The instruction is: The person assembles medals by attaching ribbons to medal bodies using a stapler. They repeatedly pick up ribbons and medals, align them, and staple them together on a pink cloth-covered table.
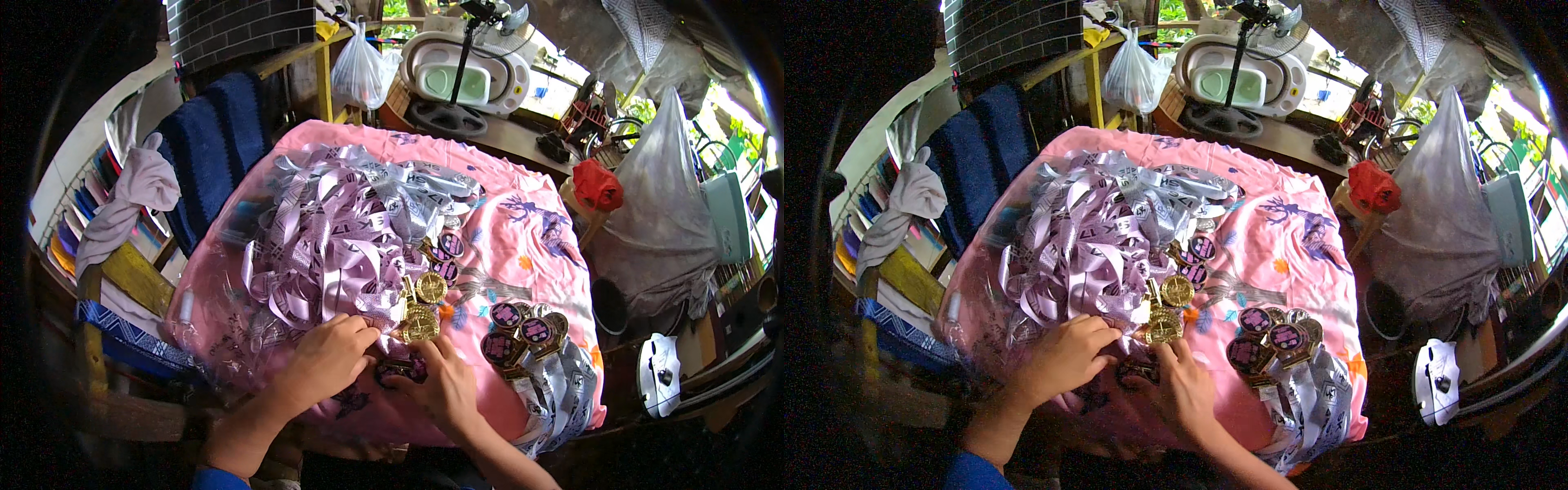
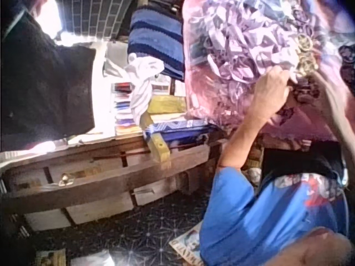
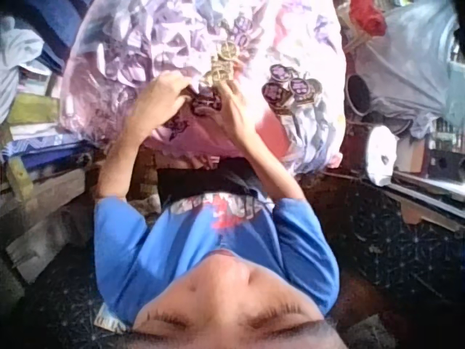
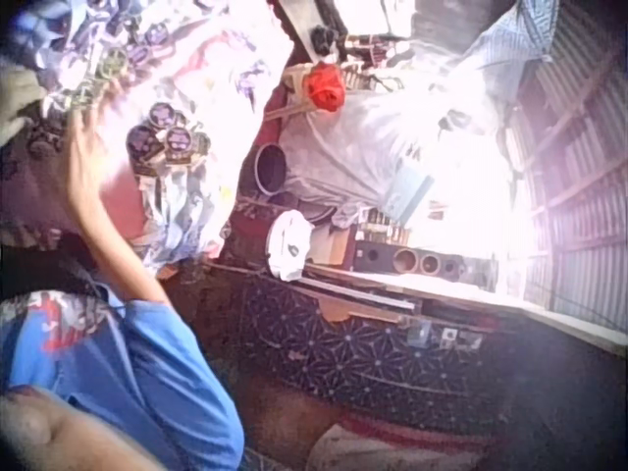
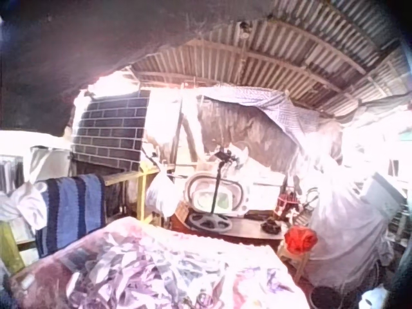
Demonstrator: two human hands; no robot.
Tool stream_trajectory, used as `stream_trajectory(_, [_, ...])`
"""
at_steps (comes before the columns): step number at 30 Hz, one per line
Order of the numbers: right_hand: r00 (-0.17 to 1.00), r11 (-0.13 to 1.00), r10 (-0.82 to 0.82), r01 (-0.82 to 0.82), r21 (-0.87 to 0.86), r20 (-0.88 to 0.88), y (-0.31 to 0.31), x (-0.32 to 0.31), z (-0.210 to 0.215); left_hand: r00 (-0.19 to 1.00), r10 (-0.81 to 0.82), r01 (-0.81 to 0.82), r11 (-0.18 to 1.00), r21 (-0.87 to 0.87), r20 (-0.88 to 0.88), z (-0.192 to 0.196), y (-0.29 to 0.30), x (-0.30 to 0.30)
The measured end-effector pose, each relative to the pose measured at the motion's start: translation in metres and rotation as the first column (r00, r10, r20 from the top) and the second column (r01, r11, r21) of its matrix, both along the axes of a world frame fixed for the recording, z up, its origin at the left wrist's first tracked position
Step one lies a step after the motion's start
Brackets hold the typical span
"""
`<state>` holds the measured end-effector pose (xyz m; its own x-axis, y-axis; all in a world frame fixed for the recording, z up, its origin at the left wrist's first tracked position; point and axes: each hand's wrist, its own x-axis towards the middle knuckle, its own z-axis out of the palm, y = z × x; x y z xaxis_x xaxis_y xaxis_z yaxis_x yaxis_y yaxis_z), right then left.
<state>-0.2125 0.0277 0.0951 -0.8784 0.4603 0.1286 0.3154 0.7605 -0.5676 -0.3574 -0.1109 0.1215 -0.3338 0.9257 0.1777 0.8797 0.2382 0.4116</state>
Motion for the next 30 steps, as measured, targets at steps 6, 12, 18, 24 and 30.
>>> stream_trajectory(6, [0.994,0.998,0.040,-0.046,-0.051,-0.106,-0.010,0.005,-0.011,0.988,0.101,-0.117,0.983,0.141,0.117,-0.020,0.002,0.003])
stream_trajectory(12, [0.995,0.981,0.091,-0.098,-0.168,-0.046,-0.018,0.036,-0.007,0.959,0.178,-0.219,0.959,0.180,0.221,-0.025,-0.006,0.030])
stream_trajectory(18, [0.991,0.814,-0.048,-0.034,-0.580,-0.125,-0.020,0.048,-0.001,0.919,0.201,-0.270,0.948,0.171,0.338,-0.008,-0.011,0.044])
stream_trajectory(24, [0.955,0.440,-0.197,-0.115,-0.891,-0.220,0.001,0.041,-0.007,0.848,0.195,-0.312,0.935,0.167,0.494,0.017,0.003,0.044])
stream_trajectory(30, [0.944,0.514,-0.186,-0.142,-0.846,-0.272,0.038,0.028,-0.001,0.798,0.207,-0.313,0.945,0.096,0.567,0.026,0.026,0.045])
